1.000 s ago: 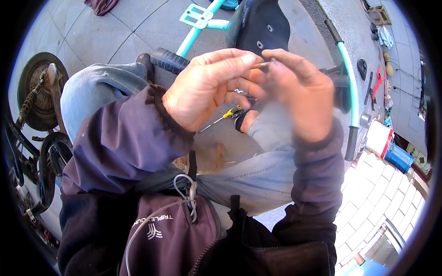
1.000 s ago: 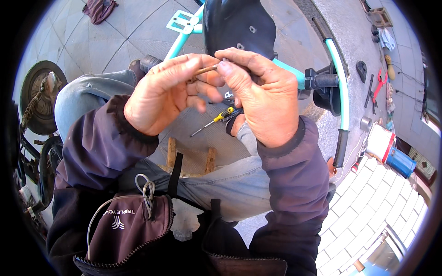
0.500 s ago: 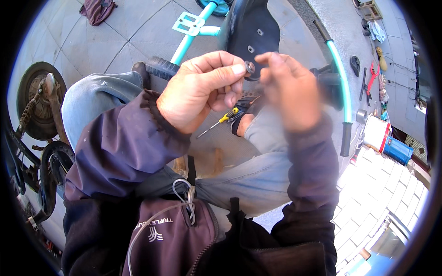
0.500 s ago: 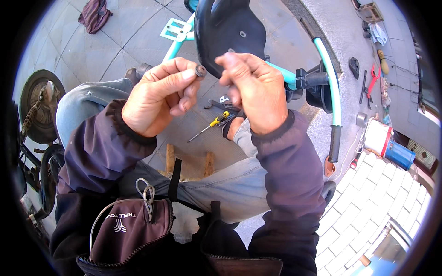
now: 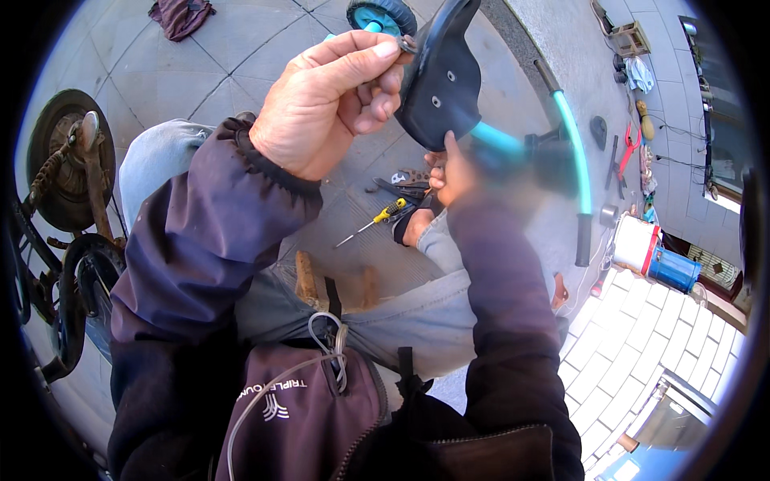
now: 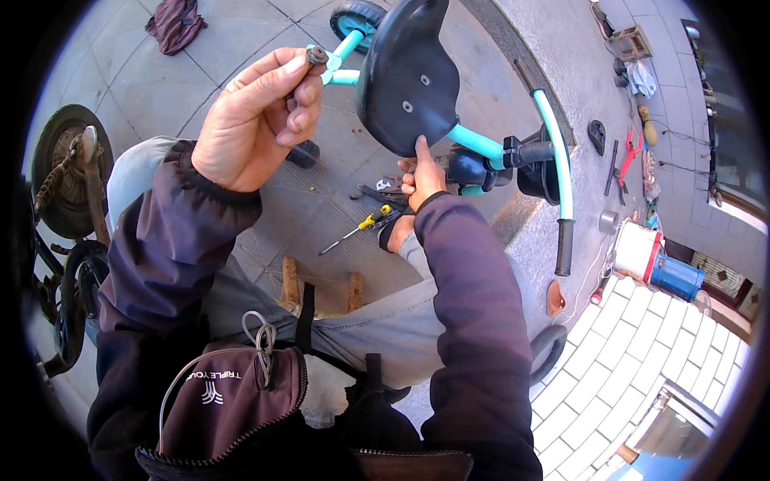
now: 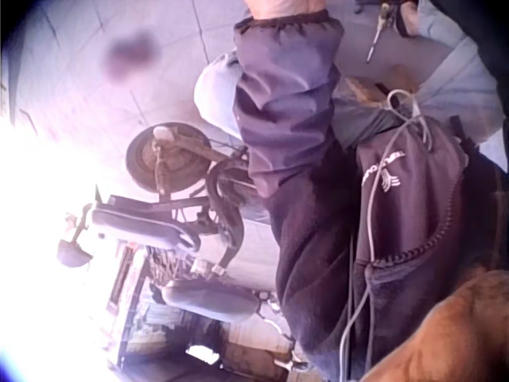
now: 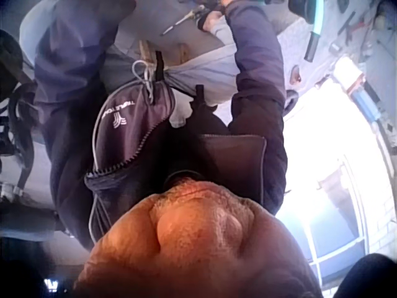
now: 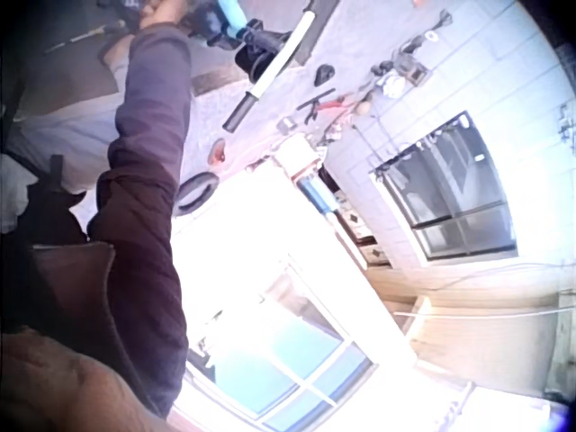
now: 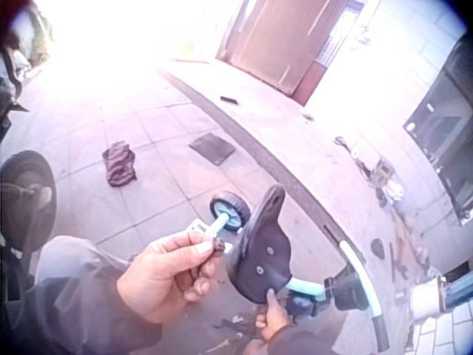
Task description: The person is repairing a child's tricycle while sitting on the floor. They use a screwdriver to remove and reinsert screws into the black plastic seat, then wipe the seat surface with a purple cloth.
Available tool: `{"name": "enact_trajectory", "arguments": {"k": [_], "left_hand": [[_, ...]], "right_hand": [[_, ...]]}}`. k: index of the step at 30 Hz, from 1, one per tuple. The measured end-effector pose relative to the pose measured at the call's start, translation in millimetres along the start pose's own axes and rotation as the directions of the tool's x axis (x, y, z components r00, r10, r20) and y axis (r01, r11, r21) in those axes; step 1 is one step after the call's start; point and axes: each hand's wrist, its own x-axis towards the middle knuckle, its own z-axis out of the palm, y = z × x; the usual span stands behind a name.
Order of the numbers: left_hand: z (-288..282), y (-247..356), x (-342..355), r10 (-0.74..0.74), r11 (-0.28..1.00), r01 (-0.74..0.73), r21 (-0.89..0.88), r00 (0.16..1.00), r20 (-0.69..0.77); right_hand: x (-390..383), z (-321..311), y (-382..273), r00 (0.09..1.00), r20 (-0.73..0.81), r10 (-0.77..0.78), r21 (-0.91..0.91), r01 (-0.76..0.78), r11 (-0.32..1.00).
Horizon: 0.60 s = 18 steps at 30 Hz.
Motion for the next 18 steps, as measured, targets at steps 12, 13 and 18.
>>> {"name": "enact_trajectory", "arguments": {"k": [12, 13, 18], "left_hand": [[-19, -38, -3, -0.190, 0.943, 0.260, 0.207, 0.933, -0.307], [-25, -51, -6, -0.239, 0.916, 0.323, 0.239, 0.916, -0.322], [-58, -124, -21, -0.332, 0.644, 0.474, 0.601, 0.881, -0.338]], "right_hand": [[-34, 17, 30, 0.927, 0.373, 0.045, -0.005, -0.046, 0.999], [-45, 25, 28, 0.899, 0.435, 0.056, 0.019, -0.072, 0.997], [-66, 44, 28, 0.755, 0.644, 0.126, 0.052, -0.208, 0.977]]}}
